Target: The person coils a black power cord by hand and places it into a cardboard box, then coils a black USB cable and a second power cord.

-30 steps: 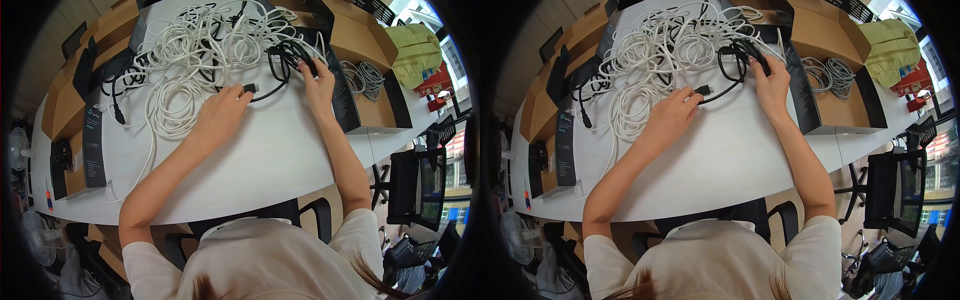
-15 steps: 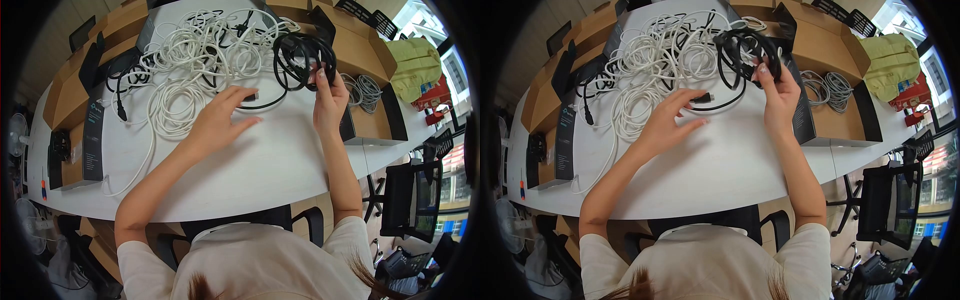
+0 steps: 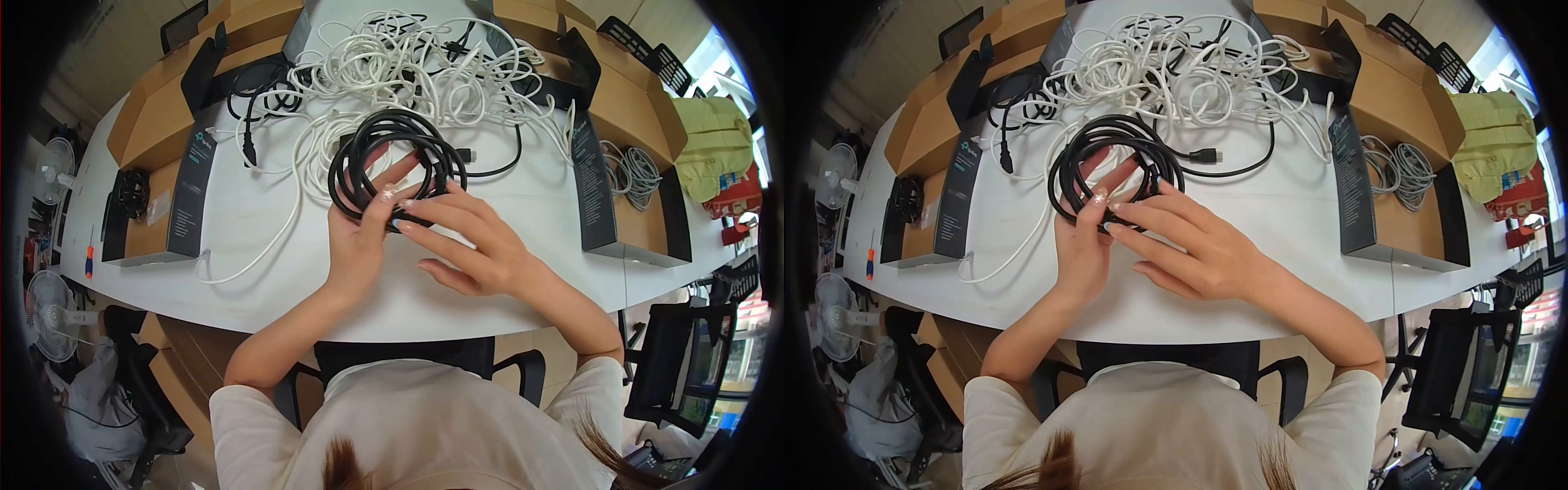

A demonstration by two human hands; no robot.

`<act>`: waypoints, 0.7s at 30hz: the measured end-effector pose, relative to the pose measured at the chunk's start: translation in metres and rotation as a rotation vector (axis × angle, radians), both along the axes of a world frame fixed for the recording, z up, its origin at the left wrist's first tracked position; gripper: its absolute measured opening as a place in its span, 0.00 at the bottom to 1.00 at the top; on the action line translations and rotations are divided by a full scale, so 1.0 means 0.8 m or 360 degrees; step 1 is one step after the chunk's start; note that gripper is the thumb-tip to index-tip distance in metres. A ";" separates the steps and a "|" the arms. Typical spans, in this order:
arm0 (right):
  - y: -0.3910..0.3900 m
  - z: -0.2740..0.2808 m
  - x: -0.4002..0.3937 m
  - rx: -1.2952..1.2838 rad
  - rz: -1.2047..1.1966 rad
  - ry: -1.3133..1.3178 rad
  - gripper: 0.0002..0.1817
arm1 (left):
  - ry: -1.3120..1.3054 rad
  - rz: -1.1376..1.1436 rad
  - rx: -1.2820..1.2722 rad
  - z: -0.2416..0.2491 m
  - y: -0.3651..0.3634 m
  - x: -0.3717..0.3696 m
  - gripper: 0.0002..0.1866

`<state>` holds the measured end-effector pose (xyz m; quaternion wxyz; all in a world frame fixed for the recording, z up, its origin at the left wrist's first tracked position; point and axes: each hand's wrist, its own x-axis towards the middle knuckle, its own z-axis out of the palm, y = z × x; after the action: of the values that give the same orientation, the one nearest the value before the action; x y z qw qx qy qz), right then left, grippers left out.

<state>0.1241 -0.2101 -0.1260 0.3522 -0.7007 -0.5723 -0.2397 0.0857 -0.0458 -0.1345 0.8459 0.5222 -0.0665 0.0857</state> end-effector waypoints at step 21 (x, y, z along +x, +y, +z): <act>-0.008 -0.019 0.025 0.0806 -0.0241 0.1004 0.05 | -0.0058 -0.0283 0.0435 -0.021 0.026 -0.009 0.22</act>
<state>0.1438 -0.2162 -0.1412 0.6531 -0.6711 -0.3060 -0.1717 0.0782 -0.0253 -0.1512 0.7698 0.6229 -0.1389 0.0102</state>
